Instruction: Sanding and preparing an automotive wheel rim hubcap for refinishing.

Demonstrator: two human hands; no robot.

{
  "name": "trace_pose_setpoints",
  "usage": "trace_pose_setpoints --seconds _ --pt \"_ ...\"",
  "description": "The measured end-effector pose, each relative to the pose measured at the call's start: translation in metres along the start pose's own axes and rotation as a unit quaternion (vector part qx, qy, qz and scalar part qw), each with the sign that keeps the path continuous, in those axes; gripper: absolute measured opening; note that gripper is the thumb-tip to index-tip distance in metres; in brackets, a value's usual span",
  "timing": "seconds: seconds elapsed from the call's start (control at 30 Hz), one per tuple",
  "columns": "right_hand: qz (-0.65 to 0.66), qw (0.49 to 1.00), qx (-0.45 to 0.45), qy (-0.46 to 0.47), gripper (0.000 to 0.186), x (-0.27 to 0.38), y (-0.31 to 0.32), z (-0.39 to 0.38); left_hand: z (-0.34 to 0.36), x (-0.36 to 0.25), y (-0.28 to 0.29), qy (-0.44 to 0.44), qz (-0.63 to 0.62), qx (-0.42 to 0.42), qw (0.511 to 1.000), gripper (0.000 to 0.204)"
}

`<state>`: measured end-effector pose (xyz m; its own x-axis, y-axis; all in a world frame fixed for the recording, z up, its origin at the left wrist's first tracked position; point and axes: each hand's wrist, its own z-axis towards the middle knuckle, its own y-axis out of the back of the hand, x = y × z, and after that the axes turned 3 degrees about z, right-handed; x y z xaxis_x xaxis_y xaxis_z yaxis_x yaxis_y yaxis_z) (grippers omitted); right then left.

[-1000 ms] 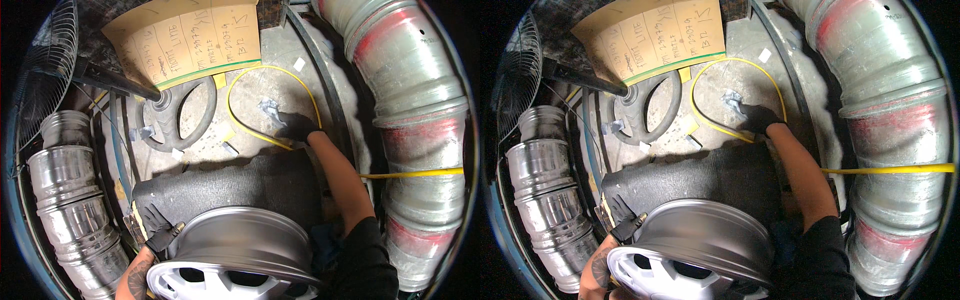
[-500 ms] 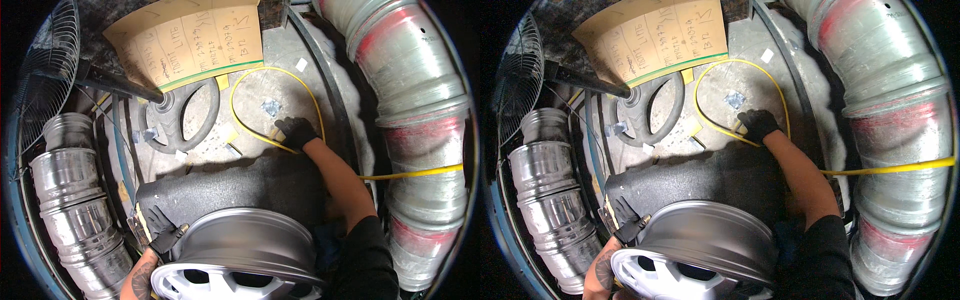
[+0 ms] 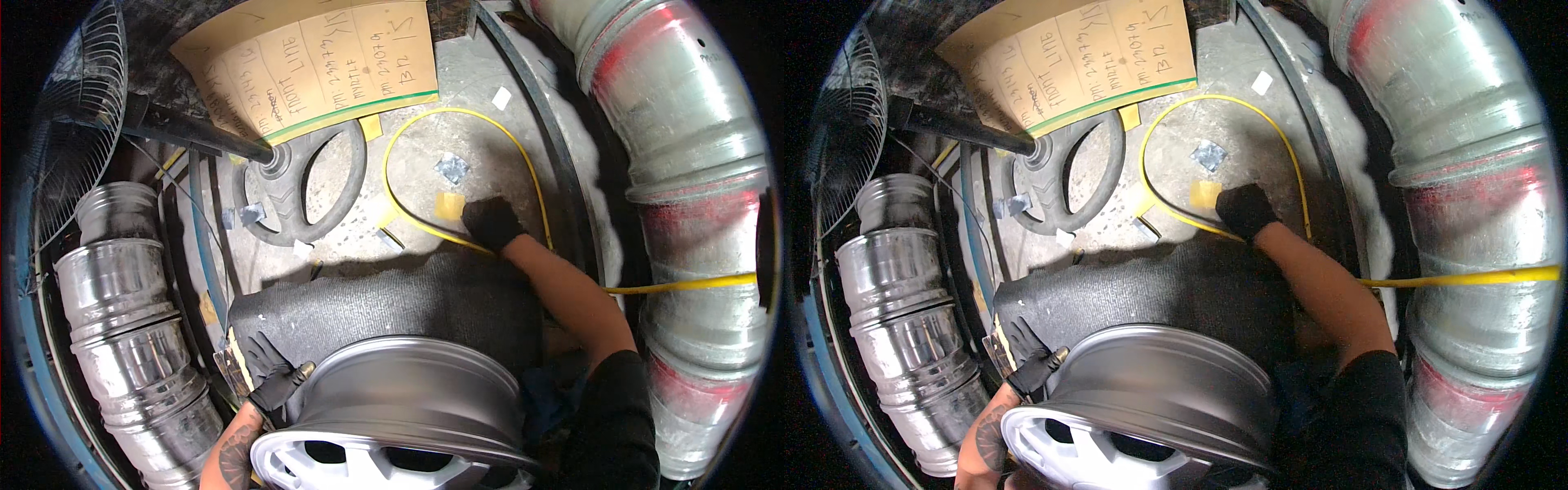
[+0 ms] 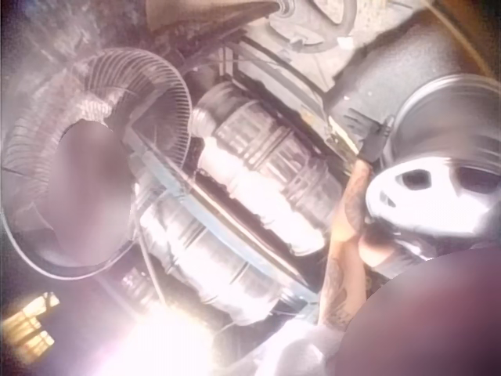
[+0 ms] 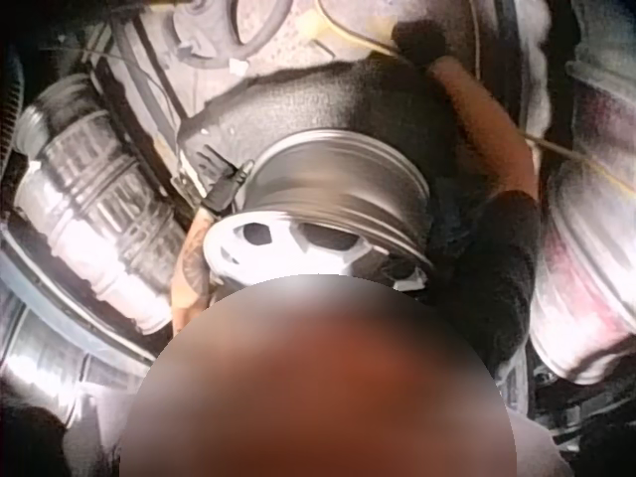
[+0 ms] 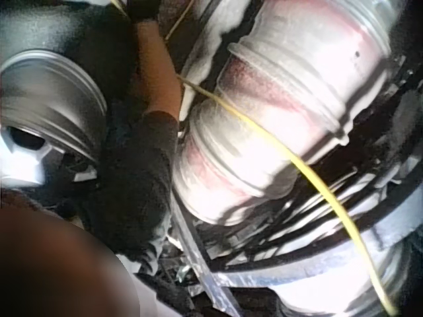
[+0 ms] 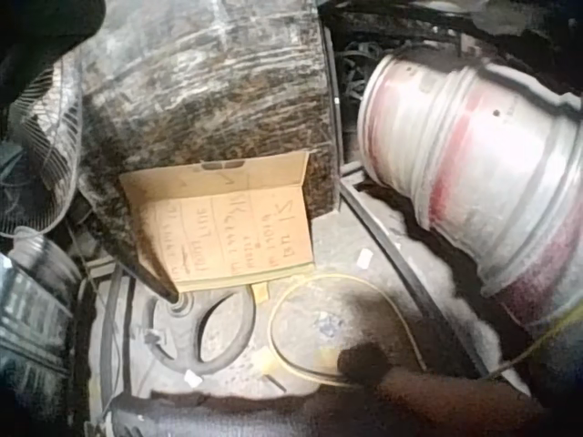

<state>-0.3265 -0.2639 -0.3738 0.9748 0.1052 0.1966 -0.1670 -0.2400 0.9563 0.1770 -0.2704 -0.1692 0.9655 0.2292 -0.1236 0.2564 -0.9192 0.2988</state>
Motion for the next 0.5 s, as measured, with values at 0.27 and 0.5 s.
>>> trace_pose_setpoints --seconds 0.27,0.5 --pt "0.178 0.971 0.065 -0.147 0.018 -0.022 0.035 0.012 0.014 0.026 -0.006 -0.066 -0.049 -0.019 0.996 0.090" --pt "0.150 0.988 0.027 0.028 0.024 -0.076 -0.002 0.014 0.013 0.019 -0.006 -0.092 0.005 -0.064 0.994 0.091"
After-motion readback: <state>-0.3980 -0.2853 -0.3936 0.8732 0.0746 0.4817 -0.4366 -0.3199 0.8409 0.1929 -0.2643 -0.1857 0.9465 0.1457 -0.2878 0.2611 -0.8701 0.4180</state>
